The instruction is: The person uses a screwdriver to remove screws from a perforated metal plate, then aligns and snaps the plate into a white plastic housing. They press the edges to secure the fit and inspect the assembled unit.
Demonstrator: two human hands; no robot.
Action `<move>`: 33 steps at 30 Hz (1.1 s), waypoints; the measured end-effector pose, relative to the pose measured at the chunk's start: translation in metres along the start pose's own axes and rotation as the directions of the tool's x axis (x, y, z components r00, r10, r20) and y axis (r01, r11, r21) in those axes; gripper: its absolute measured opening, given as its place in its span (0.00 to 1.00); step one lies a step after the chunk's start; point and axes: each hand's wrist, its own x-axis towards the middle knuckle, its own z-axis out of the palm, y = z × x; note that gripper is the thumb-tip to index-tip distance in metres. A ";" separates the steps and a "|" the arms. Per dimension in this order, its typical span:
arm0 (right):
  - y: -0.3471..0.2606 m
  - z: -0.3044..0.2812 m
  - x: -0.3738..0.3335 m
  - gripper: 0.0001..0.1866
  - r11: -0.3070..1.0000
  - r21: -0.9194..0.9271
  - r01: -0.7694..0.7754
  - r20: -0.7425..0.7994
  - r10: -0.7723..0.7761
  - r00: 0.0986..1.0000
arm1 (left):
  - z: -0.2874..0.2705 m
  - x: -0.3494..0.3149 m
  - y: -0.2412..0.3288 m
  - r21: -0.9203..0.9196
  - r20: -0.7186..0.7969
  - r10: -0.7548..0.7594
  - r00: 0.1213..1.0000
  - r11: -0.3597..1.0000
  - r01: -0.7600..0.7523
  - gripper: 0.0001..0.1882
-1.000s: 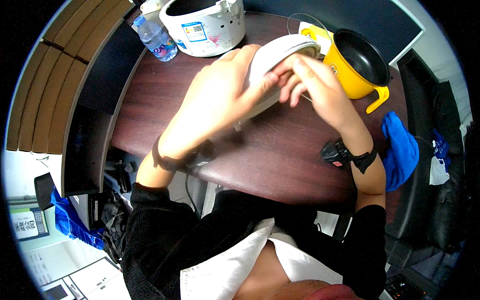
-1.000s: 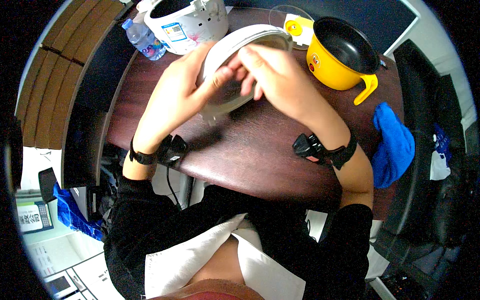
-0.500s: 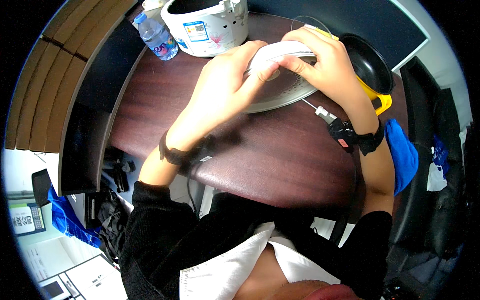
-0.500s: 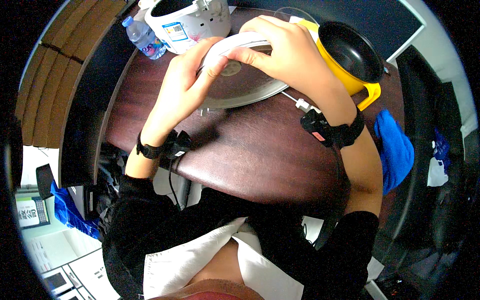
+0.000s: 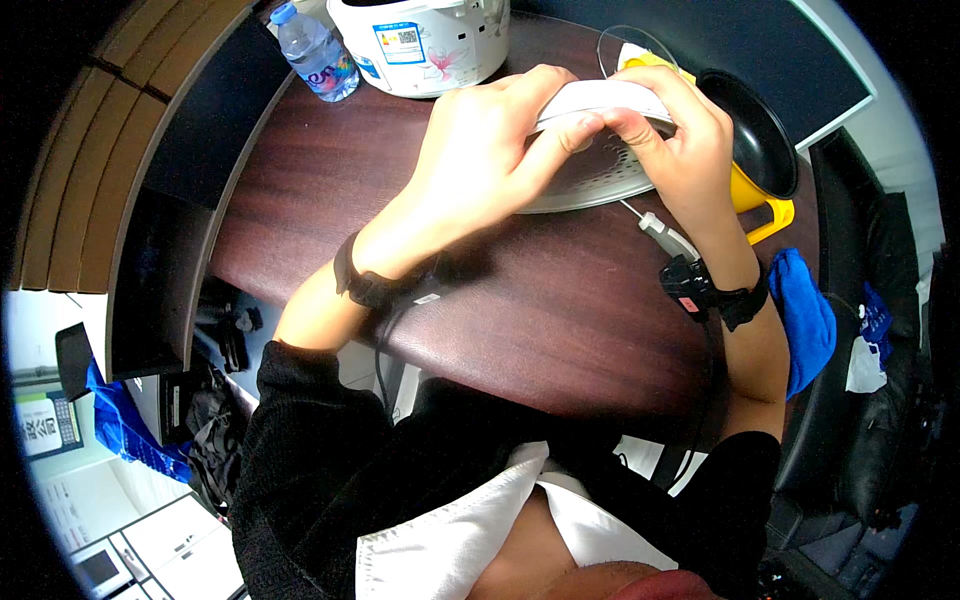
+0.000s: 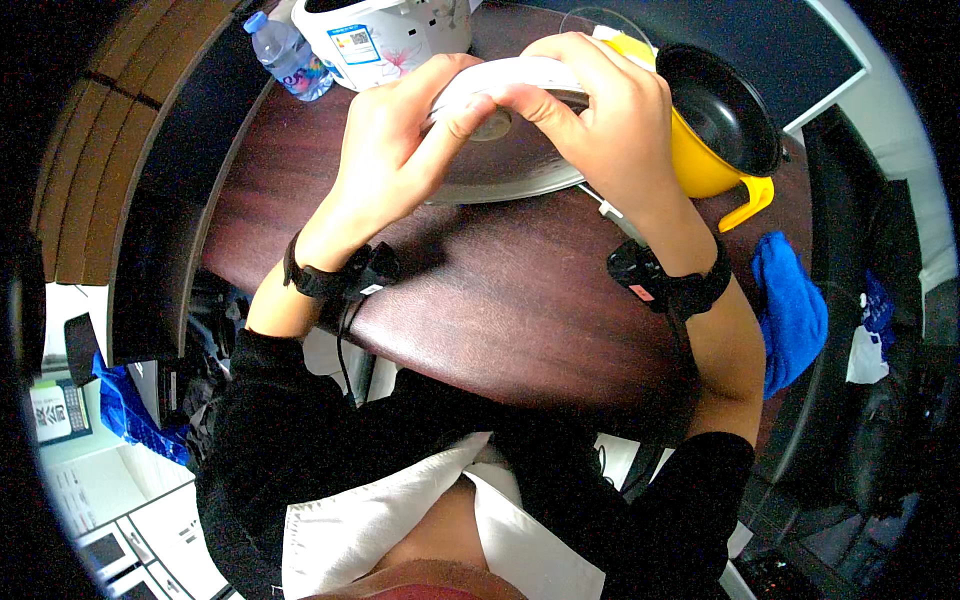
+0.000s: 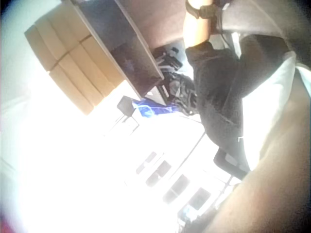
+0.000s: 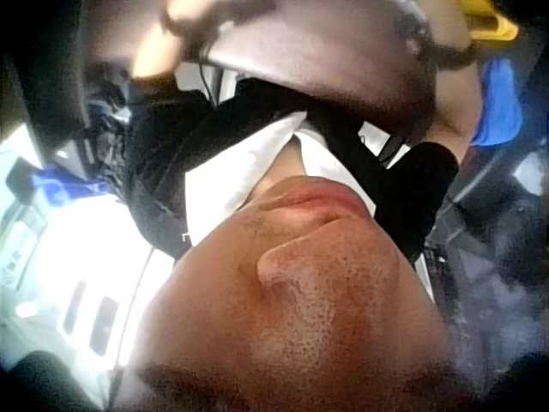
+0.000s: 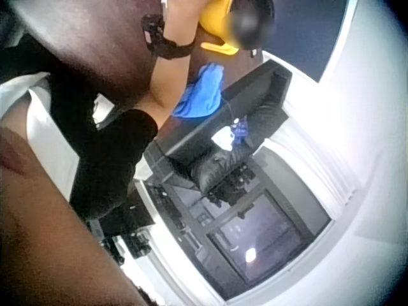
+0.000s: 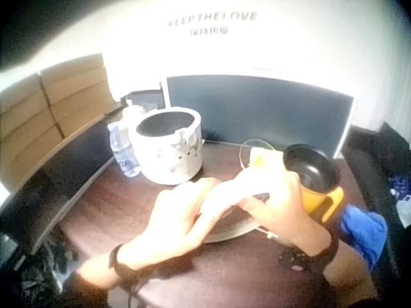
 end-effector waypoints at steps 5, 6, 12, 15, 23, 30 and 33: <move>0.004 0.002 -0.004 0.18 0.999 -0.030 -0.041 -0.074 0.039 0.997 | 0.008 0.008 -0.007 0.049 -0.077 0.073 0.994 0.996 -0.070 0.16; 0.005 0.001 -0.005 0.18 0.997 -0.036 -0.062 -0.095 0.059 0.994 | 0.011 0.012 -0.010 0.082 -0.112 0.103 0.988 0.992 -0.094 0.16; -0.008 -0.016 0.003 0.20 0.974 -0.128 -0.185 0.124 0.201 0.972 | 0.017 0.027 -0.008 0.019 -0.280 0.045 0.959 0.999 -0.042 0.16; -0.003 -0.024 0.004 0.22 0.970 -0.106 -0.219 0.285 0.241 0.928 | 0.021 0.028 -0.005 0.062 -0.331 0.085 0.940 0.996 -0.068 0.16; -0.002 -0.029 0.003 0.20 0.976 -0.186 -0.111 0.316 0.167 0.934 | 0.032 0.031 -0.007 0.157 -0.314 0.102 0.944 0.986 -0.055 0.17; -0.007 -0.026 0.000 0.19 0.974 -0.144 -0.174 0.237 0.205 0.950 | 0.038 0.033 -0.013 0.208 -0.376 0.165 0.912 0.974 -0.090 0.17; -0.007 -0.024 -0.001 0.18 0.979 -0.154 -0.131 0.196 0.161 0.967 | 0.040 0.034 -0.014 0.226 -0.380 0.162 0.911 0.971 -0.078 0.18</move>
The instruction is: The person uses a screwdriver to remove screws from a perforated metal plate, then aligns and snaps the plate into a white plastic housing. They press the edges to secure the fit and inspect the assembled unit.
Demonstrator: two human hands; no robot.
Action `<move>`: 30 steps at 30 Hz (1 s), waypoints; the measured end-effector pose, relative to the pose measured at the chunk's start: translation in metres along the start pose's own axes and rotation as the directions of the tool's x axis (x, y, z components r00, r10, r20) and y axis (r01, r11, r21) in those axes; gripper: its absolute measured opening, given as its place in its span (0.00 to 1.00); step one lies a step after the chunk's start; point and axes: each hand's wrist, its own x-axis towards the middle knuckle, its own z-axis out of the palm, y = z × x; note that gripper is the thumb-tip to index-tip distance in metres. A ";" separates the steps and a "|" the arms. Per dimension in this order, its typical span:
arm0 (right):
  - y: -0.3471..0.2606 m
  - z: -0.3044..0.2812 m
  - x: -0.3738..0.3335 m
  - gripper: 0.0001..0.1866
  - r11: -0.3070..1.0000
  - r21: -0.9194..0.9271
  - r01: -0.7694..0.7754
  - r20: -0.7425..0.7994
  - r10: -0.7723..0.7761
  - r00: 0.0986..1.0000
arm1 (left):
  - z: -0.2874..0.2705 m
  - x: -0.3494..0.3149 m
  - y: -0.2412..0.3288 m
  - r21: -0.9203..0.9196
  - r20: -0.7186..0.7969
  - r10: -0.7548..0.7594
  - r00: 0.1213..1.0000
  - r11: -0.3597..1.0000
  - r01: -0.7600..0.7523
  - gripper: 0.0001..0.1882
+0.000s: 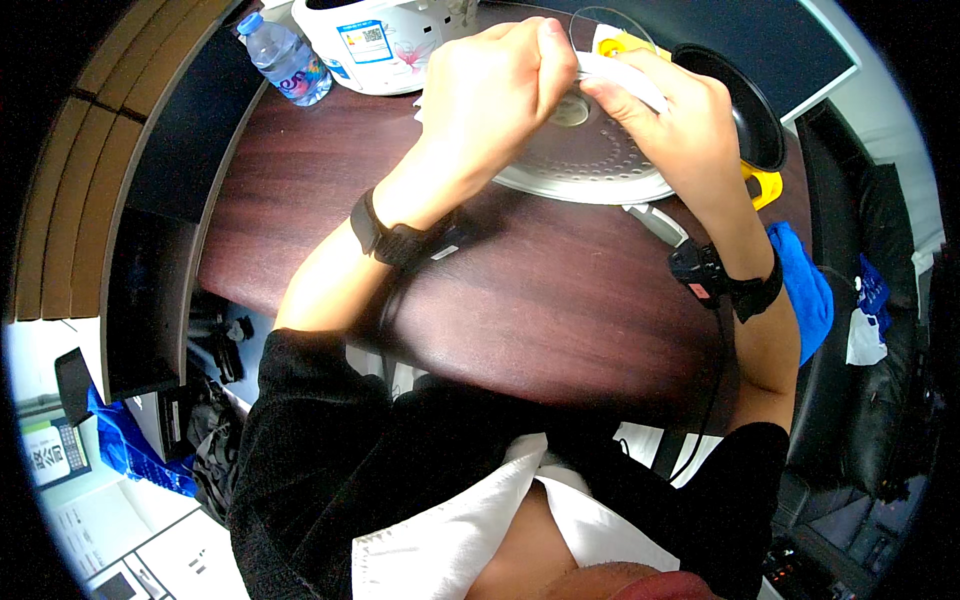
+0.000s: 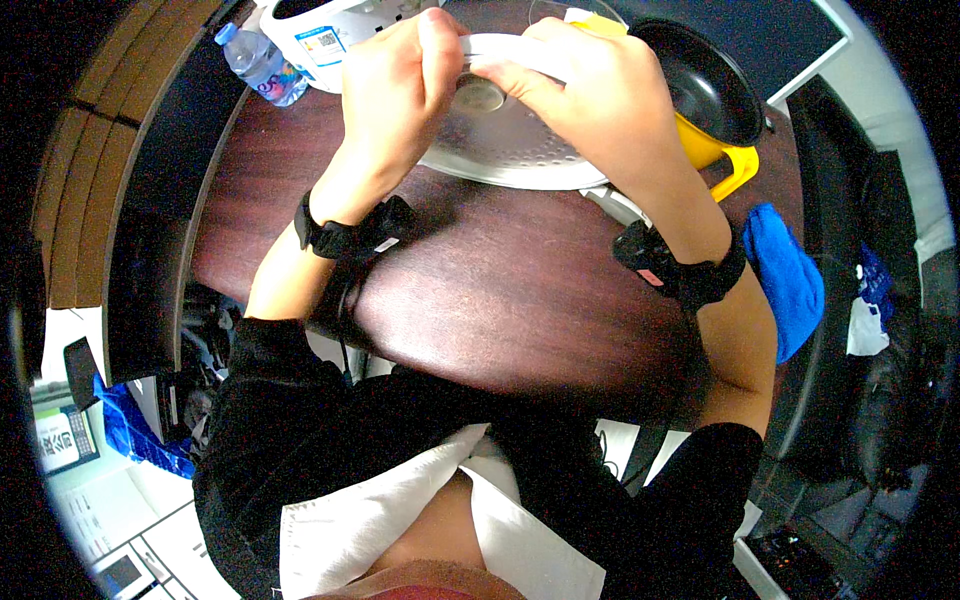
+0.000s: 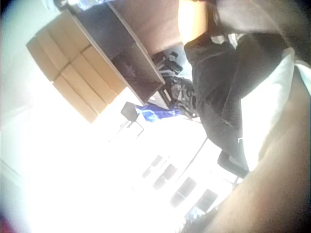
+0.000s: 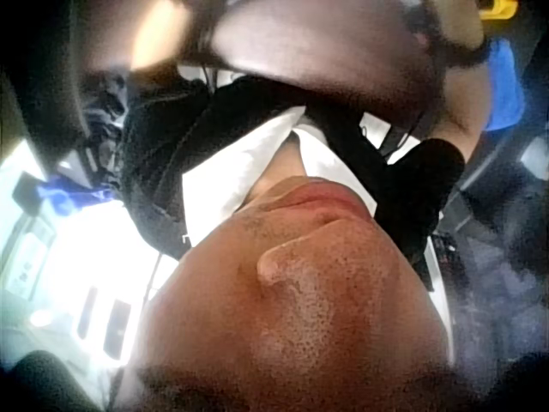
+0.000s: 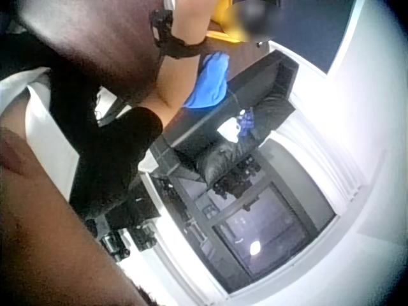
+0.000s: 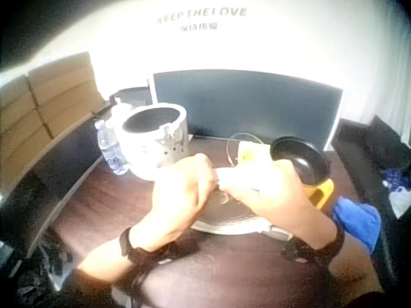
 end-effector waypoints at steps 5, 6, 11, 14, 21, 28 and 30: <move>0.003 -0.002 -0.002 0.18 0.998 0.006 -0.062 0.025 0.062 0.998 | -0.011 0.007 -0.016 -0.050 0.351 -0.024 0.936 0.998 0.044 0.14; 0.005 -0.002 -0.002 0.19 0.995 0.013 -0.094 0.035 0.094 0.995 | -0.010 0.008 -0.016 -0.066 0.361 -0.017 0.932 0.997 0.044 0.14; 0.033 0.005 -0.014 0.21 0.924 0.311 -0.221 -0.103 0.264 0.959 | -0.002 0.006 -0.023 -0.085 0.077 -0.109 0.991 0.990 0.116 0.22; 0.053 0.015 -0.021 0.27 0.920 0.341 -0.193 -0.237 0.282 0.930 | -0.011 0.003 -0.026 -0.170 0.085 -0.227 0.970 0.956 0.239 0.24; 0.032 0.039 -0.014 0.32 0.849 0.443 -0.289 -0.222 0.416 0.882 | -0.031 -0.004 -0.035 -0.155 0.141 -0.319 0.937 0.928 0.339 0.26; 0.018 0.041 -0.003 0.29 0.956 0.282 -0.087 -0.278 0.168 0.946 | -0.034 0.007 -0.023 -0.054 0.158 -0.219 0.963 0.972 0.230 0.28; 0.007 0.038 -0.002 0.25 0.987 0.159 0.009 -0.275 0.036 0.961 | -0.032 0.008 -0.027 -0.036 0.138 -0.212 0.967 0.975 0.219 0.28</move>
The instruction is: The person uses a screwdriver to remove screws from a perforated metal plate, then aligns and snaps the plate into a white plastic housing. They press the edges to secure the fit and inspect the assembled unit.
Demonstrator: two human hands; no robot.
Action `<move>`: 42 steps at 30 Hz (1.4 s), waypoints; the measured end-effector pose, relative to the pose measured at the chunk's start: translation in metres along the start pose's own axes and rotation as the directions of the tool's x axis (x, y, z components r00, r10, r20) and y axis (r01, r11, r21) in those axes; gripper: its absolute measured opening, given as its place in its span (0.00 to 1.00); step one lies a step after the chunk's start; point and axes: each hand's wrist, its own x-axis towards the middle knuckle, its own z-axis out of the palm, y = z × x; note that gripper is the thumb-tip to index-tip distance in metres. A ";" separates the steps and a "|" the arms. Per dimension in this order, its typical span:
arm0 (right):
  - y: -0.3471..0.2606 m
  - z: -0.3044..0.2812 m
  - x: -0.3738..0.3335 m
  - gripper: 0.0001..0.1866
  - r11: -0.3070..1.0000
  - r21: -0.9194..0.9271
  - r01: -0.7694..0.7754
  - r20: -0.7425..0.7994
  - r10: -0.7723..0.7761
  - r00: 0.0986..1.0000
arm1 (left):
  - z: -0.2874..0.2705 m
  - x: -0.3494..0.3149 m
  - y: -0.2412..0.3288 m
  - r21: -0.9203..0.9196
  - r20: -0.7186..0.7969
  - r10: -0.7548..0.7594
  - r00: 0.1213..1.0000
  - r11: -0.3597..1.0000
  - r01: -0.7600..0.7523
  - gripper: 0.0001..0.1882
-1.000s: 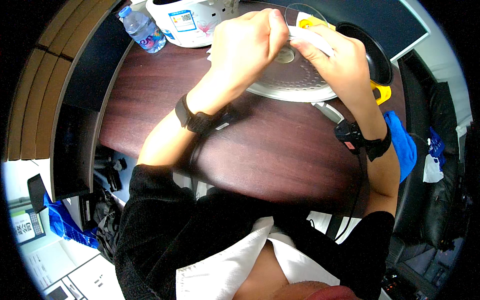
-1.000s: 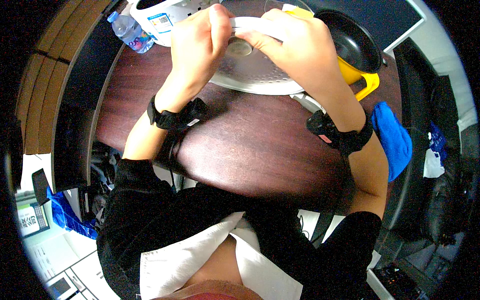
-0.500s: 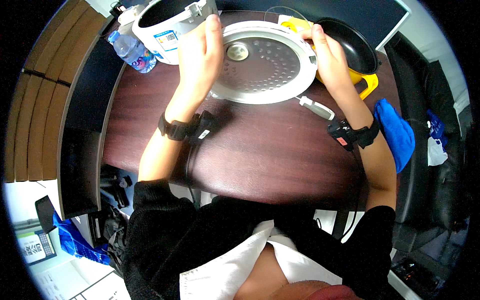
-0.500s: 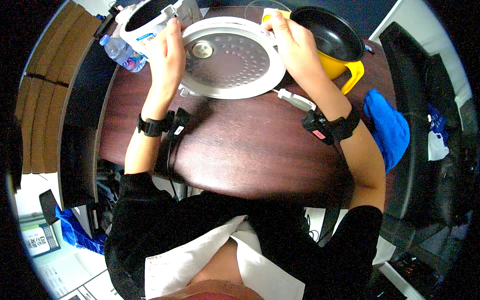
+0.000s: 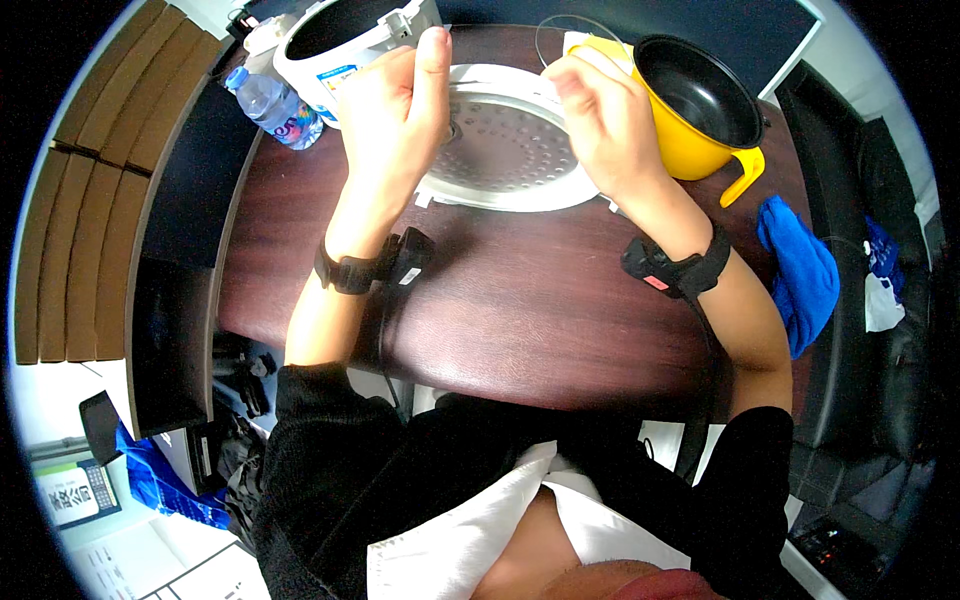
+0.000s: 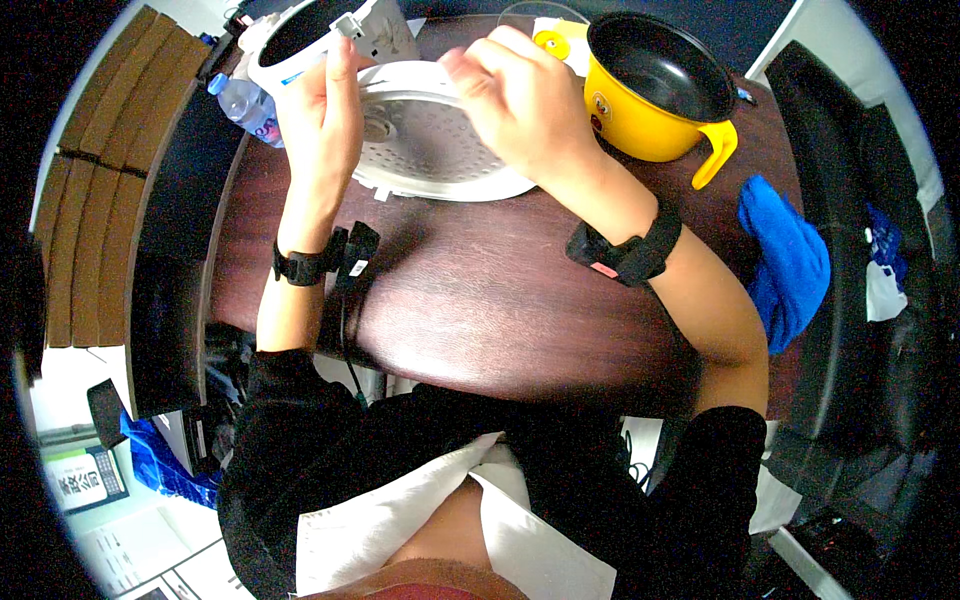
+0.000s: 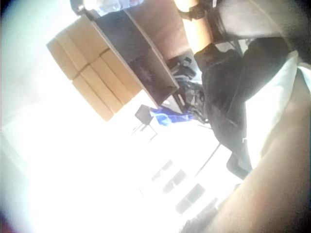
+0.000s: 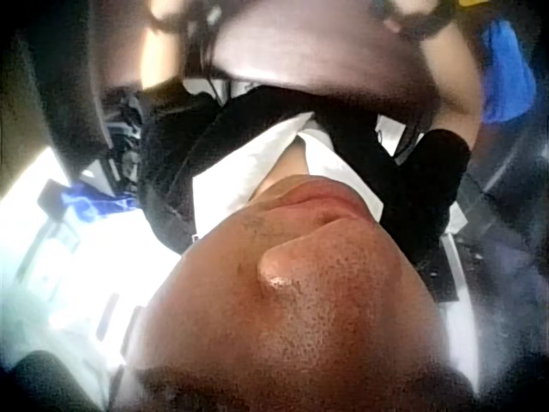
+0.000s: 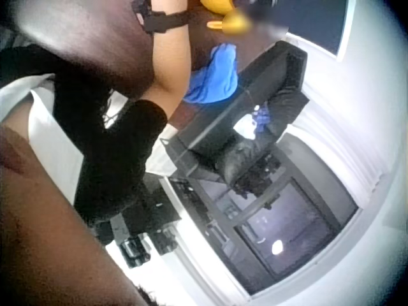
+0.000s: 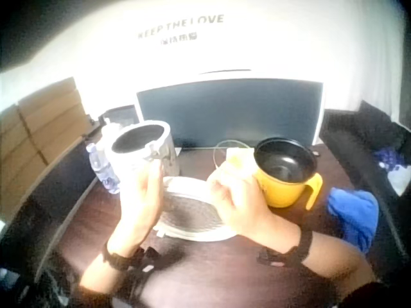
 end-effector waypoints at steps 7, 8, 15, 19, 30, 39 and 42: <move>-0.009 0.002 -0.001 0.15 0.985 -0.087 0.151 0.080 -0.144 0.986 | 0.003 -0.003 -0.006 0.001 -0.129 0.127 0.983 0.992 -0.128 0.23; -0.009 0.005 -0.001 0.15 0.982 -0.087 0.165 0.046 -0.162 0.986 | 0.004 -0.003 -0.007 -0.002 -0.150 0.137 0.979 0.990 -0.139 0.23; -0.005 0.011 -0.001 0.15 0.982 -0.101 0.157 -0.006 -0.159 0.987 | 0.008 -0.003 -0.014 -0.018 -0.202 0.186 0.962 0.981 -0.194 0.20; -0.011 0.009 0.001 0.14 0.984 -0.081 0.161 0.011 -0.161 0.987 | 0.009 -0.003 -0.018 -0.022 -0.228 0.177 0.957 0.982 -0.187 0.20; 0.006 0.013 -0.016 0.25 0.980 0.067 -0.188 0.095 0.181 0.979 | -0.006 -0.002 -0.031 -0.084 -0.117 -0.135 0.984 0.989 0.126 0.21; 0.003 0.018 -0.025 0.27 0.998 -0.005 -0.063 0.081 0.063 0.995 | -0.014 0.006 -0.026 -0.150 0.026 -0.076 0.997 0.985 0.079 0.21; 0.000 0.014 -0.017 0.27 1.000 -0.006 -0.022 0.086 0.023 0.996 | -0.016 0.006 -0.029 -0.164 0.046 -0.089 0.995 0.982 0.095 0.22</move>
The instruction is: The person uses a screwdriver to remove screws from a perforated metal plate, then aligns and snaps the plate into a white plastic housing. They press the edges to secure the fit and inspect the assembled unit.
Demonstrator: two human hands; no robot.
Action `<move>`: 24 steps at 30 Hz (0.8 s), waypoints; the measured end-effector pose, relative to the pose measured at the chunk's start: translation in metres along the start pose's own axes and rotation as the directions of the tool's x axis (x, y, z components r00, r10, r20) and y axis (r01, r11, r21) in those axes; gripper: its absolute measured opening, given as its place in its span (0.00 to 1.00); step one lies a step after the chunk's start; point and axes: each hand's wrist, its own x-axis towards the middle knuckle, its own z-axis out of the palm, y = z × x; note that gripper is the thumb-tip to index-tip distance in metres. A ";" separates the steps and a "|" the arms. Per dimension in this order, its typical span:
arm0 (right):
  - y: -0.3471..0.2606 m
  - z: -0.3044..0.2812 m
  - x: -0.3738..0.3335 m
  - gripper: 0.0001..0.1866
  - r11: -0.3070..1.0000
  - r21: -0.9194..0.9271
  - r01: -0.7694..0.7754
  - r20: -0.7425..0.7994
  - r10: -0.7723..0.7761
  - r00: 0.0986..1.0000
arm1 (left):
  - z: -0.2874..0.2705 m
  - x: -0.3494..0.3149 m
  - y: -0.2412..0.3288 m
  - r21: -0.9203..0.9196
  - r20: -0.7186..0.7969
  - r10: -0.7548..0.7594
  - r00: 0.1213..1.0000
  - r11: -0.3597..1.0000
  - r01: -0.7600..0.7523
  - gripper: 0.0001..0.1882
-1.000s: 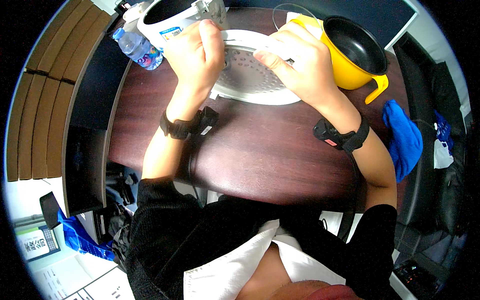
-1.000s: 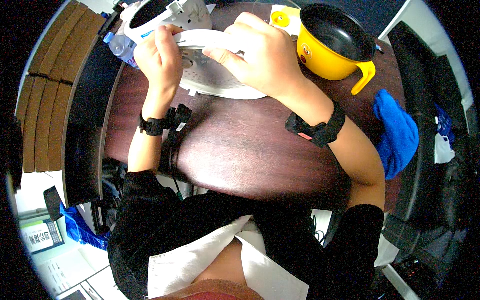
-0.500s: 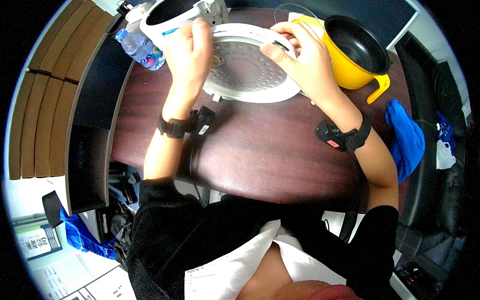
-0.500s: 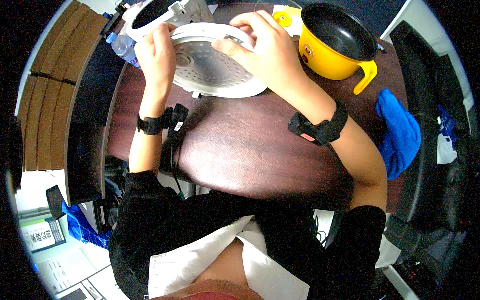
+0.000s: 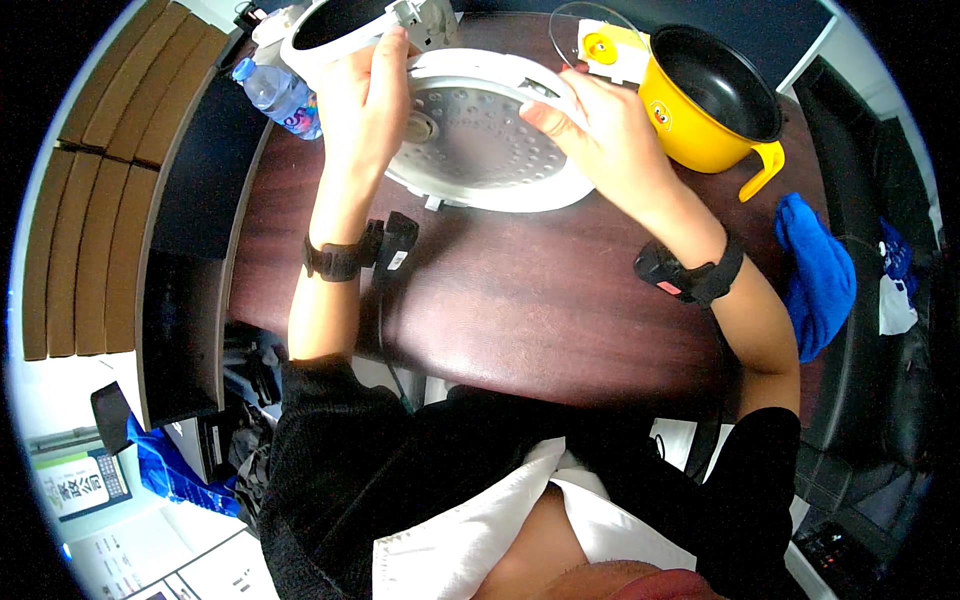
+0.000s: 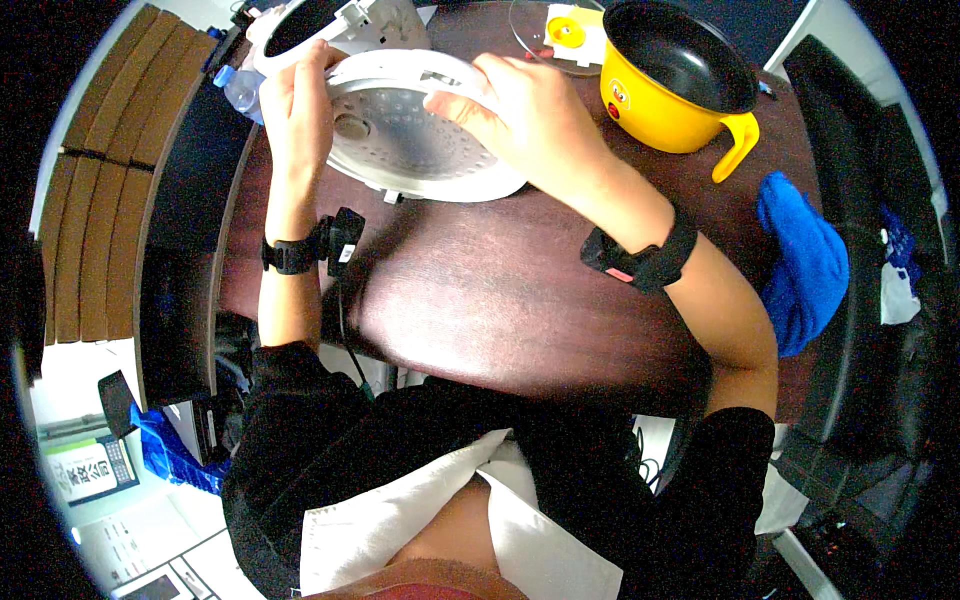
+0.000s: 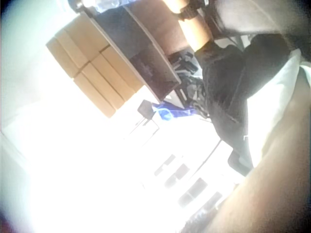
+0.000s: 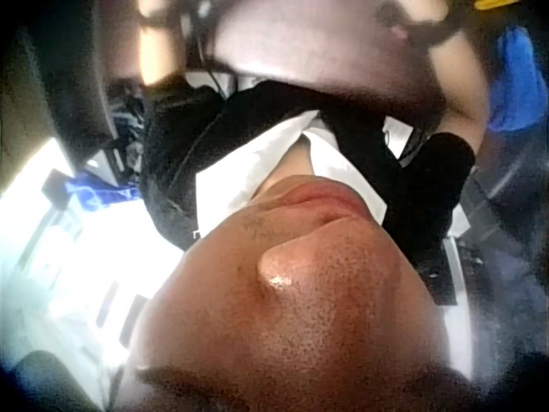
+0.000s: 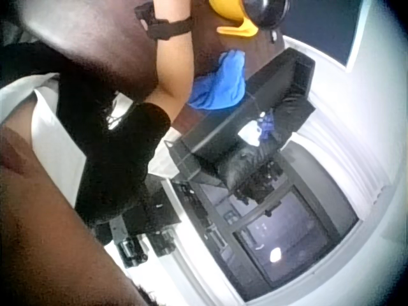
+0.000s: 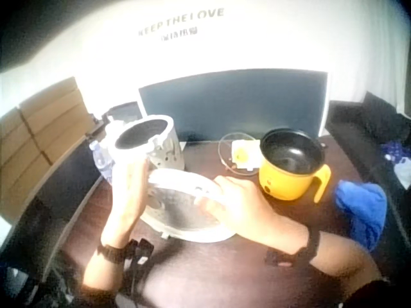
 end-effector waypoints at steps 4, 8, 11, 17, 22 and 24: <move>-0.012 -0.024 0.021 0.23 0.989 -0.127 0.071 0.175 -0.048 0.983 | -0.003 -0.004 -0.007 -0.115 0.041 -0.133 0.990 0.984 0.136 0.27; -0.024 -0.031 0.039 0.24 0.998 -0.069 0.007 0.269 0.011 0.963 | 0.002 -0.010 -0.025 -0.192 -0.010 -0.236 0.972 0.954 0.229 0.31; -0.039 -0.030 0.046 0.13 0.987 -0.042 0.156 0.222 -0.143 0.964 | 0.004 -0.013 -0.036 -0.236 -0.064 -0.329 0.942 0.922 0.306 0.31; -0.001 0.001 0.014 0.30 0.977 0.027 -0.212 0.000 0.212 0.977 | 0.010 -0.013 -0.049 -0.217 -0.269 -0.316 0.910 0.940 0.262 0.31; 0.034 0.022 -0.004 0.35 0.895 0.197 -0.400 -0.055 0.417 0.907 | 0.010 -0.011 -0.045 -0.336 -0.249 -0.478 0.842 0.858 0.388 0.25; 0.035 0.028 -0.003 0.34 0.882 0.296 -0.367 -0.081 0.406 0.910 | 0.017 -0.007 -0.055 -0.483 -0.333 -0.456 0.825 0.834 0.266 0.14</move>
